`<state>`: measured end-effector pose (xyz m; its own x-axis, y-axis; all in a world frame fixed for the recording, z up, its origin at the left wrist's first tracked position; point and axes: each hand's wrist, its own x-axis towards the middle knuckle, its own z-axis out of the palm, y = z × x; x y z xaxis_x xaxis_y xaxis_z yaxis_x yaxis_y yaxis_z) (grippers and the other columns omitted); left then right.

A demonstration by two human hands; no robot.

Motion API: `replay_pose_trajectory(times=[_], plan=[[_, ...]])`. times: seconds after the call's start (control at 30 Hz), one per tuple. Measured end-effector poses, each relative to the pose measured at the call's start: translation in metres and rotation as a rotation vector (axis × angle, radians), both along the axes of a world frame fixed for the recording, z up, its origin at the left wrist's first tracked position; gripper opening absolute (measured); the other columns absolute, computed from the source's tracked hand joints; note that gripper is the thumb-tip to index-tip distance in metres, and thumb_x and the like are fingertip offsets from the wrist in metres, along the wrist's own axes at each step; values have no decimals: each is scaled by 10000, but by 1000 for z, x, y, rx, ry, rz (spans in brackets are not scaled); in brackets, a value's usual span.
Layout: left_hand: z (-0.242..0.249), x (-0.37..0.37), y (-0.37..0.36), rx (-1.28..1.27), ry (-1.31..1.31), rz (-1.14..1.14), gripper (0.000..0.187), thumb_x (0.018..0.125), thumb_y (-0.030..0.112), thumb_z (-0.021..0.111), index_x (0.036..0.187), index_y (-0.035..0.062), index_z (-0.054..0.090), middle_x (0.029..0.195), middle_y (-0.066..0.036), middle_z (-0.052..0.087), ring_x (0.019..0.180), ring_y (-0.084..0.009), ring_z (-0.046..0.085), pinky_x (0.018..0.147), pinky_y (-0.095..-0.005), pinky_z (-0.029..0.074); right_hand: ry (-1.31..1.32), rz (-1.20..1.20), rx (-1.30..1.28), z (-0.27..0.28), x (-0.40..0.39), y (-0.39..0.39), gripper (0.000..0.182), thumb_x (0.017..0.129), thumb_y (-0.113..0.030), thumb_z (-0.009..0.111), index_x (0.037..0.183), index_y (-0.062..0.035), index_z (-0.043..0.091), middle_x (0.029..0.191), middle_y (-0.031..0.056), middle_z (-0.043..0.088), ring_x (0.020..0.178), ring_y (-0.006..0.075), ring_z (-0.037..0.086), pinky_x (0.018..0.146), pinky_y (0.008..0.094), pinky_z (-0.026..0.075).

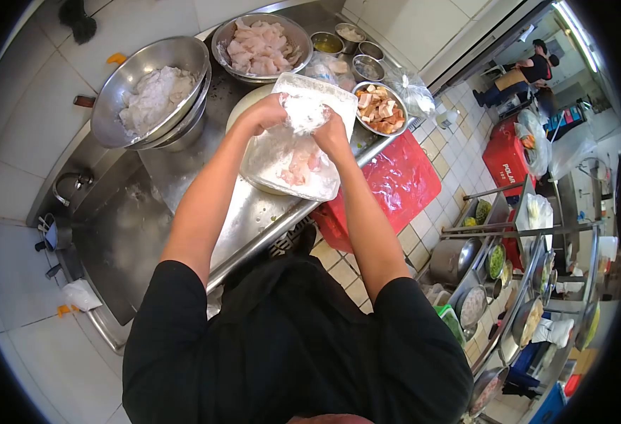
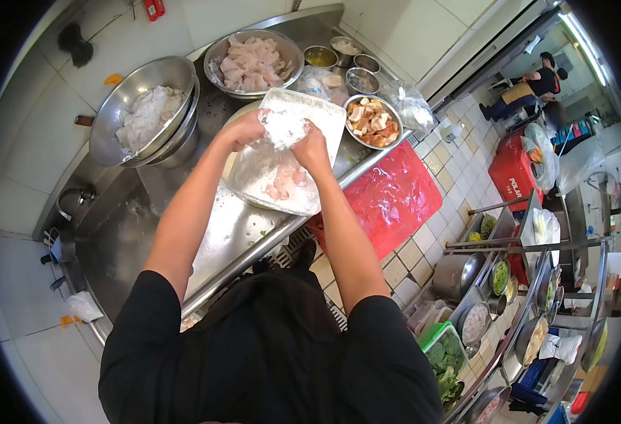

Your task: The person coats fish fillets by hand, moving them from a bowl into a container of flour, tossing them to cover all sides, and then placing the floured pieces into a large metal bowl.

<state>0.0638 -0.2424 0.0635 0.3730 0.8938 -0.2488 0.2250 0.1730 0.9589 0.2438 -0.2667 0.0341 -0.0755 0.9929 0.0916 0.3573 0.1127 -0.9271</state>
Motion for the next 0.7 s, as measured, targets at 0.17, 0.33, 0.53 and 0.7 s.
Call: replay_pose_trajectory(times=[0.17, 0.33, 0.53, 0.7], plan=[[-17, -11, -34, -19, 193, -9, 591, 738, 90, 640, 1301, 28, 470, 1165, -111, 598, 1060, -201, 555, 907, -311, 442, -320, 65, -83, -2, 14, -40, 752, 695, -179, 768, 1313, 58, 411, 1182, 224, 587, 1127, 304, 554, 965, 343, 412], [-70, 23, -65, -21, 275, 292, 804, 719, 101, 664, 1428, 30, 290, 1327, -169, 486, 1192, -271, 492, 1015, -301, 374, -583, -143, 62, -79, -11, -67, 863, 656, -109, 749, 1369, 49, 290, 1203, 261, 546, 1153, 378, 517, 967, 397, 414], [-80, 25, -43, -237, -333, 217, 622, 800, 127, 581, 1380, 65, 367, 1279, -121, 520, 1099, -241, 539, 864, -389, 479, 19, -83, 18, -45, -13, -42, 578, 662, -16, 681, 1198, 48, 476, 1174, 273, 563, 1123, 374, 547, 945, 388, 427], [-52, 2, -25, -251, 218, 108, 440, 886, 246, 490, 1265, 23, 490, 1137, -131, 594, 996, -249, 577, 827, -389, 483, -334, -151, 172, -22, 5, -7, 472, 696, -55, 683, 1141, 54, 570, 1049, 256, 631, 1020, 347, 612, 873, 364, 474]])
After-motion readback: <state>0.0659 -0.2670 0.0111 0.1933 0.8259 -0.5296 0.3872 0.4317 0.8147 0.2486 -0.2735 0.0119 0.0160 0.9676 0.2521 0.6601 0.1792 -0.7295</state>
